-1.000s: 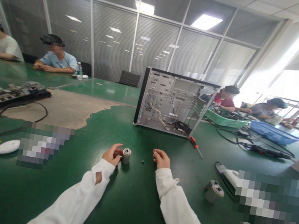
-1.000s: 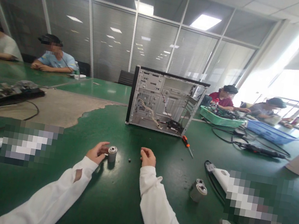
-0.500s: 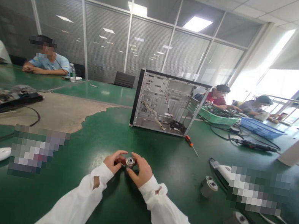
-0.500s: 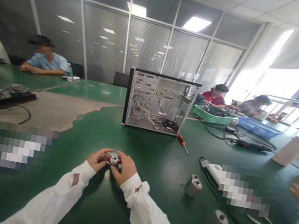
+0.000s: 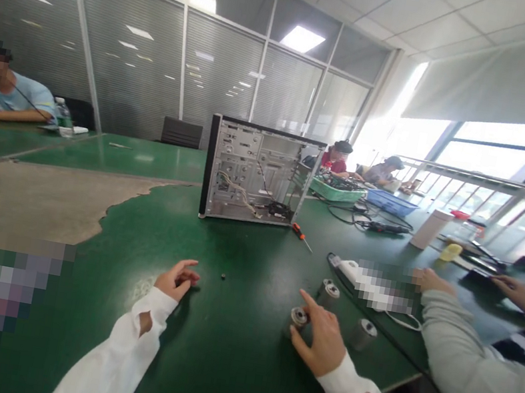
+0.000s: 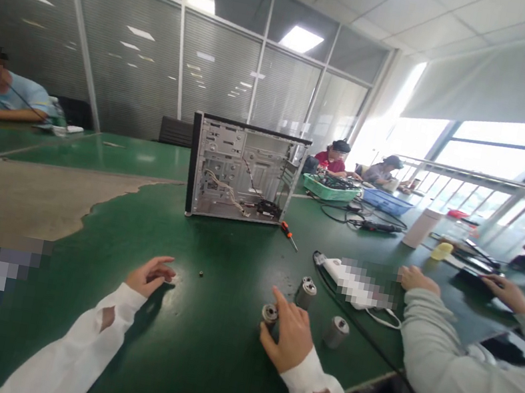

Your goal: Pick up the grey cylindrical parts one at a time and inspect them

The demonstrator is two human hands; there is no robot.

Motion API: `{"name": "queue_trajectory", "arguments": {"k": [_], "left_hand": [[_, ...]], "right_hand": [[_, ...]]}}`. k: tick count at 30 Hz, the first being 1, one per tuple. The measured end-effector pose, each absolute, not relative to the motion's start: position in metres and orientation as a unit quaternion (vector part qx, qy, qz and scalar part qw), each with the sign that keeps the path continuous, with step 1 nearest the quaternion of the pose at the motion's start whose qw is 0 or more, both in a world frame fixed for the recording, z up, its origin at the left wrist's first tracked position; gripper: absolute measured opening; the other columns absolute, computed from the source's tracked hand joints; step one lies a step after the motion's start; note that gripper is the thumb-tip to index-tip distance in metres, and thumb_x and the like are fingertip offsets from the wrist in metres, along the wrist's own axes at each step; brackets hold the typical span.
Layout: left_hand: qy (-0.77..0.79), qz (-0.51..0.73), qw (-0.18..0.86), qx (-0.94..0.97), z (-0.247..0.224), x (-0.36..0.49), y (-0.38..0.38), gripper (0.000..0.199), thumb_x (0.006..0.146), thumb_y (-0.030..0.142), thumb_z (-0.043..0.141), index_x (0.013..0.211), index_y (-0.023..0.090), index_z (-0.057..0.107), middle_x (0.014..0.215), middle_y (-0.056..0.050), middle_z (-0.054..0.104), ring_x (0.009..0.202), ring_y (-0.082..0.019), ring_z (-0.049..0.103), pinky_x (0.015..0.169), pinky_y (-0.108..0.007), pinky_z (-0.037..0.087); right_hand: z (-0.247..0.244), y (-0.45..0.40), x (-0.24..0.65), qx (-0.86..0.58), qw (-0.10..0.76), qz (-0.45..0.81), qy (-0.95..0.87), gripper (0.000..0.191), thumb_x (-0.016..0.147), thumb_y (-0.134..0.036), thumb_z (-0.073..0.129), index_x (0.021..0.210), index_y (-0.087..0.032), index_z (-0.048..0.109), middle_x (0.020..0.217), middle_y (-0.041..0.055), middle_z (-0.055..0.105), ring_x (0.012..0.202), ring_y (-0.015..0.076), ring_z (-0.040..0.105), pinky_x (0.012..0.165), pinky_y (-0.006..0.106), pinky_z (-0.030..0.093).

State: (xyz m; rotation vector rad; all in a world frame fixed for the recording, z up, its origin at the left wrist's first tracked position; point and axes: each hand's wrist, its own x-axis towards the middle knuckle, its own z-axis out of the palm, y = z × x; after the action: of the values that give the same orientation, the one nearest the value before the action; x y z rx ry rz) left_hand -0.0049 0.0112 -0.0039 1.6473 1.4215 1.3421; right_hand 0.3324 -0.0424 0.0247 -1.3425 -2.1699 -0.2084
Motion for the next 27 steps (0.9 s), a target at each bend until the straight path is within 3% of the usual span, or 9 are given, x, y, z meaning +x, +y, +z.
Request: {"name": "queue_trajectory", "arguments": {"k": [3, 7, 12, 17, 22, 27], "left_hand": [[0.535, 0.507, 0.283, 0.614, -0.003, -0.005, 0.011, 0.037, 0.06, 0.019, 0.042, 0.097, 0.016, 0.046, 0.073, -0.003, 0.063, 0.061, -0.014, 0.061, 0.064, -0.029, 0.047], [0.531, 0.514, 0.282, 0.612, -0.002, -0.004, 0.01, 0.037, 0.06, 0.021, 0.042, 0.096, 0.016, 0.047, 0.074, -0.003, 0.062, 0.06, -0.014, 0.061, 0.063, -0.029, 0.047], [0.536, 0.511, 0.284, 0.609, -0.003, -0.004, 0.01, 0.037, 0.06, 0.022, 0.042, 0.096, 0.015, 0.046, 0.074, -0.003, 0.061, 0.059, -0.014, 0.06, 0.063, -0.029, 0.047], [0.541, 0.511, 0.278, 0.607, -0.003, -0.004, 0.01, 0.037, 0.06, 0.022, 0.042, 0.096, 0.014, 0.047, 0.074, -0.004, 0.061, 0.059, -0.015, 0.061, 0.064, -0.03, 0.047], [0.543, 0.516, 0.27, 0.605, -0.003, -0.003, 0.009, 0.036, 0.06, 0.019, 0.041, 0.095, 0.014, 0.048, 0.073, -0.003, 0.061, 0.057, -0.014, 0.061, 0.06, -0.027, 0.047], [0.542, 0.511, 0.274, 0.609, -0.004, -0.004, 0.009, 0.036, 0.06, 0.018, 0.04, 0.095, 0.014, 0.047, 0.073, -0.004, 0.061, 0.057, -0.014, 0.061, 0.06, -0.027, 0.047]], "right_hand": [[0.022, -0.037, 0.368, -0.569, 0.26, -0.195, -0.755, 0.057, 0.068, -0.03, 0.046, 0.12, -0.012, 0.032, 0.086, 0.0107, 0.058, 0.079, 0.0243, 0.052, 0.069, 0.037, 0.036], [0.033, -0.043, 0.364, -0.579, 0.288, -0.282, -0.709, 0.047, 0.07, -0.027, 0.044, 0.115, -0.014, 0.04, 0.109, 0.0137, 0.049, 0.097, 0.0283, 0.044, 0.077, 0.041, 0.032], [0.045, -0.049, 0.291, -0.471, 0.244, -0.135, -0.837, 0.037, 0.073, -0.022, 0.041, 0.109, -0.015, 0.046, 0.11, 0.0118, 0.047, 0.101, 0.0229, 0.041, 0.083, 0.036, 0.032], [0.035, -0.008, 0.214, -0.423, 0.171, -0.03, -0.889, 0.045, 0.073, -0.02, 0.042, 0.118, -0.018, 0.038, 0.119, 0.0111, 0.04, 0.103, 0.0211, 0.039, 0.08, 0.032, 0.036], [0.023, 0.04, 0.176, -0.391, 0.116, -0.023, -0.913, 0.031, 0.074, -0.006, 0.037, 0.091, -0.021, 0.058, 0.097, 0.0046, 0.057, 0.089, 0.0157, 0.048, 0.074, 0.025, 0.037], [0.029, 0.028, 0.206, -0.391, 0.127, -0.034, -0.911, 0.024, 0.074, -0.009, 0.04, 0.08, -0.02, 0.06, 0.082, 0.0029, 0.061, 0.078, 0.0141, 0.053, 0.065, 0.022, 0.038]]}}
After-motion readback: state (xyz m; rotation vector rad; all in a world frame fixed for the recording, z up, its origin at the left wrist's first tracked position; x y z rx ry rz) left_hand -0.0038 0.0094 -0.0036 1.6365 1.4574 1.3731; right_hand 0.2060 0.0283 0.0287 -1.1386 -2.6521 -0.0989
